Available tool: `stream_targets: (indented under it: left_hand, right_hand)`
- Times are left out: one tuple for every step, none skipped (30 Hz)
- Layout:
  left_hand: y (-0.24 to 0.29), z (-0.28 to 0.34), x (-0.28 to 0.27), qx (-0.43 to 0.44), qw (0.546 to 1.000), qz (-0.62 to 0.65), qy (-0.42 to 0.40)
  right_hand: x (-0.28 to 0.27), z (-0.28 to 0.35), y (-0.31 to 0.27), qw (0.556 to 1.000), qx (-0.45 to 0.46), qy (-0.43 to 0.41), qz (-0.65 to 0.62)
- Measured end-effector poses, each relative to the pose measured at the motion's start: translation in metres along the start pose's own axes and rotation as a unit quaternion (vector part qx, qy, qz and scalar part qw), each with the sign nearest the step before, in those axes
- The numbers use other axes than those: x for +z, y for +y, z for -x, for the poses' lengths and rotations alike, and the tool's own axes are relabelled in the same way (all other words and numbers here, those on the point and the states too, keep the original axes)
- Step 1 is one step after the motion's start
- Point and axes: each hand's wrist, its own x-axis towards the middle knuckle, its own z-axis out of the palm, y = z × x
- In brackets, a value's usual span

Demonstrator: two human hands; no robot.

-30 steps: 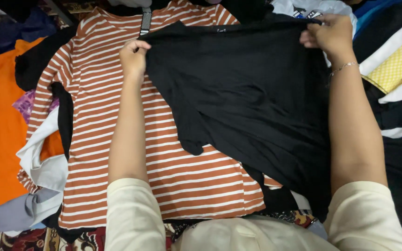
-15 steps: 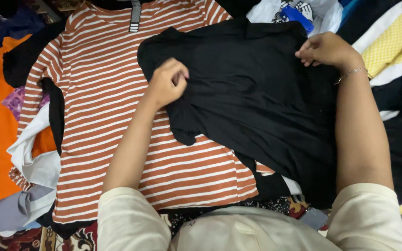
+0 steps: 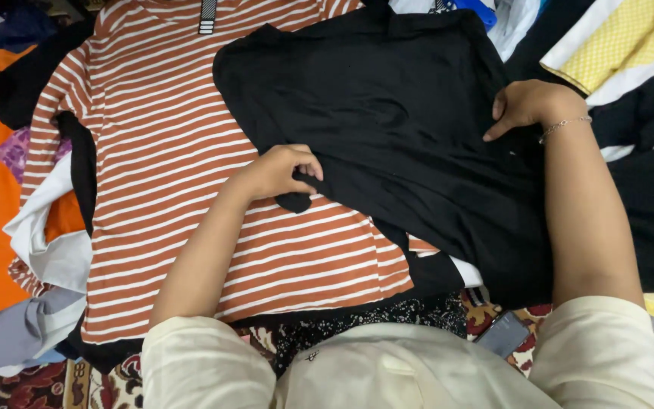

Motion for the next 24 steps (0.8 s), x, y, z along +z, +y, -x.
stream_targets:
  left_hand:
    - [0.002, 0.002, -0.001, 0.001, 1.0, 0.0, -0.001]
    - [0.005, 0.005, -0.003, 0.002, 1.0, -0.002, 0.023]
    - [0.007, 0.007, -0.005, 0.003, 0.999, -0.004, 0.048]
    - [0.0, 0.008, -0.005, 0.004, 0.999, -0.004, 0.047]
    - [-0.007, 0.008, -0.005, 0.023, 0.996, -0.011, 0.081]
    - [-0.015, 0.009, -0.005, 0.043, 0.992, -0.019, 0.115]
    - [-0.019, 0.012, -0.009, 0.044, 0.992, -0.019, 0.115]
    - [-0.024, 0.014, -0.013, 0.072, 0.985, -0.043, 0.153]
    - [-0.03, 0.017, -0.017, 0.099, 0.974, -0.067, 0.191]
    - [-0.033, 0.021, -0.022, 0.1, 0.974, -0.066, 0.191]
    - [-0.037, 0.025, -0.027, 0.094, 0.954, -0.126, 0.256]
    - [-0.04, 0.029, -0.032, 0.089, 0.925, -0.185, 0.319]
    - [-0.028, 0.035, -0.035, 0.088, 0.925, -0.184, 0.319]
    - [-0.016, 0.041, -0.038, 0.033, 0.908, -0.179, 0.377]
    - [-0.004, 0.046, -0.041, -0.021, 0.885, -0.173, 0.432]
    - [0.013, 0.044, -0.046, -0.021, 0.885, -0.173, 0.431]
    - [0.029, 0.041, -0.05, -0.141, 0.902, 0.036, 0.406]
    - [0.045, 0.039, -0.054, -0.251, 0.868, 0.243, 0.354]
    - [0.034, 0.037, -0.052, -0.252, 0.867, 0.243, 0.354]
    - [0.023, 0.034, -0.05, -0.248, 0.857, 0.298, 0.339]
    - [0.012, 0.032, -0.049, -0.244, 0.843, 0.353, 0.325]
    - [0.013, 0.034, -0.051, -0.245, 0.843, 0.353, 0.325]
    - [0.013, 0.035, -0.054, -0.249, 0.834, 0.371, 0.326]
    - [0.014, 0.037, -0.056, -0.253, 0.824, 0.388, 0.326]
  right_hand:
    - [0.003, -0.004, 0.004, 1.0, 0.001, 0.0, -0.001]
    - [0.007, -0.009, 0.008, 1.0, -0.003, 0.006, 0.012]
    - [0.008, -0.013, 0.012, 1.0, -0.007, 0.013, 0.025]
    - [0.008, -0.007, 0.012, 1.0, -0.006, 0.014, 0.025]
    - [0.007, -0.001, 0.012, 0.998, -0.016, 0.053, 0.007]
    - [0.006, 0.004, 0.012, 0.995, -0.025, 0.092, -0.012]
    - [0.007, 0.004, 0.016, 0.995, -0.024, 0.093, -0.012]
    - [0.008, 0.003, 0.021, 0.987, -0.023, 0.152, -0.039]
    - [0.01, 0.002, 0.025, 0.975, -0.022, 0.211, -0.066]
    - [0.016, -0.011, 0.036, 0.975, -0.021, 0.211, -0.065]
    - [0.023, -0.024, 0.047, 0.95, -0.031, 0.299, -0.085]
    - [0.03, -0.037, 0.059, 0.917, -0.039, 0.384, -0.104]
    - [0.026, -0.026, 0.051, 0.917, -0.04, 0.384, -0.104]
    - [0.022, -0.015, 0.043, 0.913, -0.032, 0.341, -0.222]
    - [0.017, -0.003, 0.035, 0.895, -0.026, 0.292, -0.337]
    - [0.017, -0.002, 0.033, 0.895, -0.026, 0.292, -0.337]
    - [0.017, 0.0, 0.03, 0.902, -0.021, 0.301, -0.31]
    - [0.018, 0.002, 0.028, 0.908, -0.015, 0.31, -0.282]
    - [0.018, 0.003, 0.026, 0.908, -0.015, 0.309, -0.281]
    - [0.019, 0.004, 0.023, 0.907, -0.035, 0.287, -0.305]
    - [0.019, 0.005, 0.021, 0.905, -0.055, 0.265, -0.328]
    - [0.019, -0.003, 0.024, 0.905, -0.056, 0.265, -0.328]
    - [0.019, -0.01, 0.028, 0.938, -0.042, 0.255, -0.233]
    - [0.018, -0.017, 0.031, 0.96, -0.028, 0.242, -0.137]
